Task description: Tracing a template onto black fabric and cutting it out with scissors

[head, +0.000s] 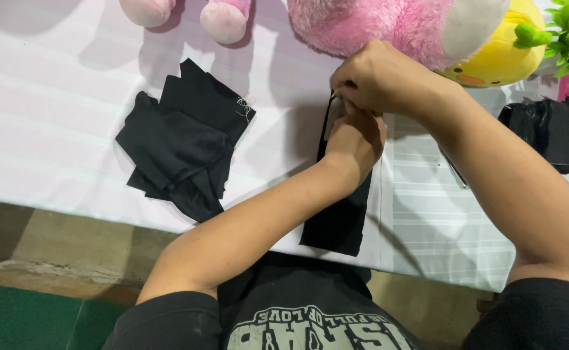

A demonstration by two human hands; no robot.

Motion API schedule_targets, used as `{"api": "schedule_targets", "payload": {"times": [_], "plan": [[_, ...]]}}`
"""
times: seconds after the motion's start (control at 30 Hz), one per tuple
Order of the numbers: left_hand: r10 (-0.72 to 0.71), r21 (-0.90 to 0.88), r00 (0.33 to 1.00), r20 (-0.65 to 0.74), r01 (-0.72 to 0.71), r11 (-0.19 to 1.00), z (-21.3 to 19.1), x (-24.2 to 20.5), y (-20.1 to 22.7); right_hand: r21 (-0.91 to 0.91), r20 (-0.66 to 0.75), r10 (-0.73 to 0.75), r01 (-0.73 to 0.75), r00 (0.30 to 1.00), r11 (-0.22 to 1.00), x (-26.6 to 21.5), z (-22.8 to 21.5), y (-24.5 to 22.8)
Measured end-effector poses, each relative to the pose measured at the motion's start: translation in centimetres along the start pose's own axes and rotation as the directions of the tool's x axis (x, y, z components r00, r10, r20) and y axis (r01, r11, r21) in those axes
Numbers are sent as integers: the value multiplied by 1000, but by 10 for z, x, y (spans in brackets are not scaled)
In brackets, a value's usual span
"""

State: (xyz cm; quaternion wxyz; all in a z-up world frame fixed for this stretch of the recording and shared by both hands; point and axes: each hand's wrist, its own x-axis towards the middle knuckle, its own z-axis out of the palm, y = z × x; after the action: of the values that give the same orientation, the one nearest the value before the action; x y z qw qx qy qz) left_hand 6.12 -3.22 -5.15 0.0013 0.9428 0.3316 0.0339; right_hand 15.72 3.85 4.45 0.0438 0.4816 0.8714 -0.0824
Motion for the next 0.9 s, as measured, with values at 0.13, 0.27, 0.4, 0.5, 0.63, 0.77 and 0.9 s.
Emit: {"api": "schedule_targets", "payload": {"times": [0.13,0.27,0.4,0.5,0.63,0.77,0.9], "plan": [[60,145,998,26,-63,987,-15,-4,-4,-188,-12,-2,0,1000,982,-2,22,16],[25,-64,1000,8,-24,998,2,1,-2,-160,30,-60,64,998,985,1,13,4],[-58,-213,994,-94,36,976,12,3,0,1,-26,-140,140,990,990,3,2,-6],[-6,-18,997,-71,5,1000,1,-1,-1,-58,15,-58,59,998,997,5,8,6],[49,96,999,-2,-48,994,-7,-3,-3,-102,129,200,-187,971,977,6,3,-3],[-11,-118,999,-49,6,993,5,1,-1,-110,57,-104,109,993,988,6,4,-3],[-93,-162,984,-151,68,984,16,4,3,-40,-7,-179,179,984,983,7,-1,-3]]}}
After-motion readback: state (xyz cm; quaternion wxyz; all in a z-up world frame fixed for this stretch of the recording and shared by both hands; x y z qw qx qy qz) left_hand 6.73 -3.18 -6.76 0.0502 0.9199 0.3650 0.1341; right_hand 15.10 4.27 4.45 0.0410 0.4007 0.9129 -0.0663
